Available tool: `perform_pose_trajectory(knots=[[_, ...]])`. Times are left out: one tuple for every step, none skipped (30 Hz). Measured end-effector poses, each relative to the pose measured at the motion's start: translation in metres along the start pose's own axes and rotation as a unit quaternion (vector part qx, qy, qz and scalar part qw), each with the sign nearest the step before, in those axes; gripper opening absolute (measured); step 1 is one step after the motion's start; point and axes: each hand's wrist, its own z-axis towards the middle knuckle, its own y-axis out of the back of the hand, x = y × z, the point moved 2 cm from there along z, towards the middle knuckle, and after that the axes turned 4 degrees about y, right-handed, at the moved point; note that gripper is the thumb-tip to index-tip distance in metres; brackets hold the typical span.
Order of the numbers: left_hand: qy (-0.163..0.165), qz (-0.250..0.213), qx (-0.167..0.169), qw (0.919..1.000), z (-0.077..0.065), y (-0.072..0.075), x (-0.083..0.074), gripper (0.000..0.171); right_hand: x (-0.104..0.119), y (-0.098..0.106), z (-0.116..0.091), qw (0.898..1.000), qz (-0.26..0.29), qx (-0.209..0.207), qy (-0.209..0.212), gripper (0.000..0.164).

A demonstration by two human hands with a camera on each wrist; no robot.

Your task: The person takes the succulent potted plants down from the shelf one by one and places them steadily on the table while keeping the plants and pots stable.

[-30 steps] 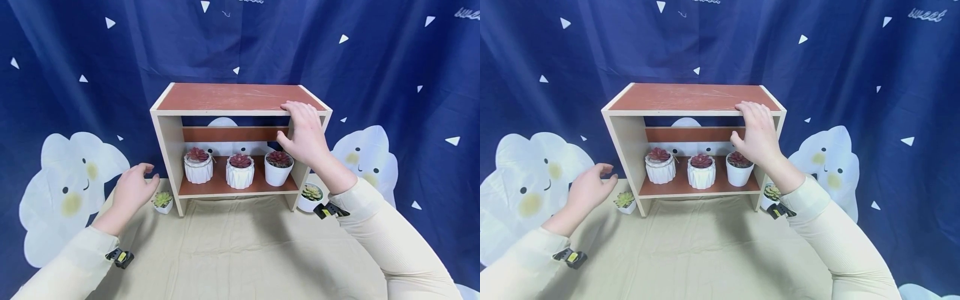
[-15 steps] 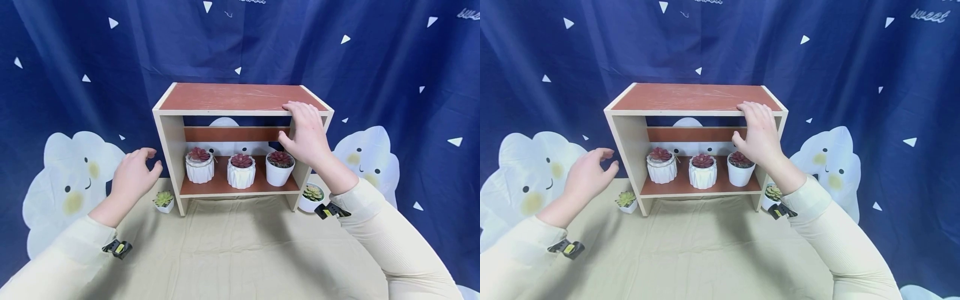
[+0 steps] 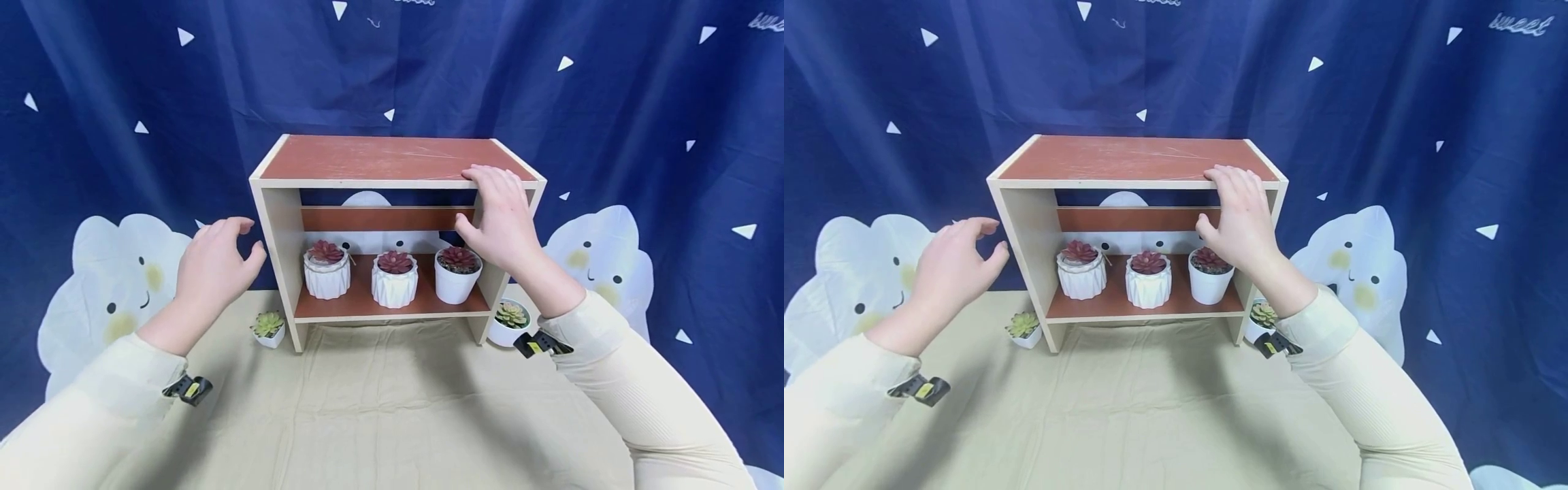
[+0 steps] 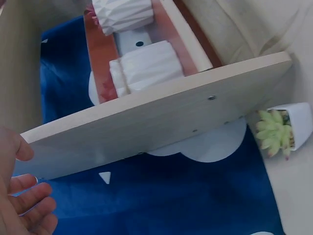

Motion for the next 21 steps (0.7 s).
perform_pose_trajectory(knots=[[-0.002,0.001,-0.003,1.0000,0.002,0.001,-0.002,0.041,0.000,0.000,0.000,1.000,0.000,0.000,-0.001,0.059],[-0.004,0.001,-0.005,1.0000,0.004,0.002,-0.004,0.041,-0.001,0.000,0.000,1.000,0.000,0.000,-0.002,0.059],[-0.005,0.002,-0.008,0.9999,0.006,0.004,-0.006,0.041,-0.001,0.000,0.000,1.000,0.000,0.000,-0.002,0.059],[-0.006,0.002,-0.012,0.9999,0.008,0.005,-0.007,0.042,-0.001,0.000,0.000,1.000,0.001,0.000,-0.002,0.059],[-0.007,0.002,-0.016,0.9998,0.009,0.006,-0.008,0.042,-0.001,-0.001,0.000,1.000,0.001,0.000,-0.002,0.059],[-0.008,0.002,-0.020,0.9998,0.010,0.007,-0.010,0.042,-0.001,-0.001,0.000,1.000,0.002,0.000,-0.001,0.059],[-0.008,0.001,-0.023,0.9997,0.011,0.009,-0.011,0.042,-0.001,-0.001,0.000,1.000,0.001,-0.001,0.000,0.059],[-0.009,0.000,-0.026,0.9996,0.012,0.010,-0.013,0.042,-0.001,-0.001,0.000,1.000,0.001,-0.001,0.000,0.059],[-0.010,-0.001,-0.029,0.9995,0.013,0.012,-0.014,0.042,-0.001,-0.001,0.000,1.000,0.001,-0.002,0.000,0.059],[-0.011,-0.003,-0.032,0.9994,0.014,0.013,-0.015,0.041,-0.001,-0.001,0.000,1.000,0.001,-0.002,0.000,0.059],[-0.012,-0.004,-0.036,0.9993,0.015,0.015,-0.016,0.041,-0.001,-0.001,0.000,1.000,0.001,-0.002,0.000,0.059],[-0.012,-0.004,-0.038,0.9992,0.016,0.017,-0.017,0.041,-0.001,-0.001,0.000,1.000,0.002,-0.003,0.000,0.059],[-0.012,-0.005,-0.041,0.9991,0.017,0.018,-0.018,0.041,-0.001,-0.001,0.000,1.000,0.002,-0.003,0.000,0.059],[-0.014,-0.006,-0.044,0.9989,0.018,0.020,-0.019,0.041,0.000,-0.001,0.000,1.000,0.002,-0.004,0.001,0.059],[-0.015,-0.007,-0.048,0.9987,0.019,0.021,-0.020,0.041,0.000,-0.001,0.000,1.000,0.001,-0.005,0.001,0.059],[-0.017,-0.007,-0.052,0.9985,0.020,0.023,-0.021,0.041,0.000,-0.001,0.000,1.000,0.001,-0.005,0.001,0.059],[-0.019,-0.008,-0.055,0.9983,0.021,0.024,-0.022,0.041,0.000,-0.001,0.000,1.000,0.001,-0.005,0.001,0.059],[-0.021,-0.007,-0.058,0.9981,0.022,0.025,-0.023,0.041,0.000,-0.001,0.000,1.000,0.000,-0.005,0.001,0.059],[-0.023,-0.008,-0.062,0.9978,0.023,0.026,-0.024,0.041,0.000,-0.001,0.000,1.000,0.000,-0.005,0.001,0.059],[-0.026,-0.007,-0.065,0.9975,0.025,0.026,-0.025,0.041,-0.001,-0.001,0.000,1.000,-0.001,-0.005,0.000,0.059],[-0.028,-0.005,-0.068,0.9973,0.026,0.027,-0.026,0.042,-0.001,0.000,0.000,1.000,-0.002,-0.005,-0.001,0.059]])
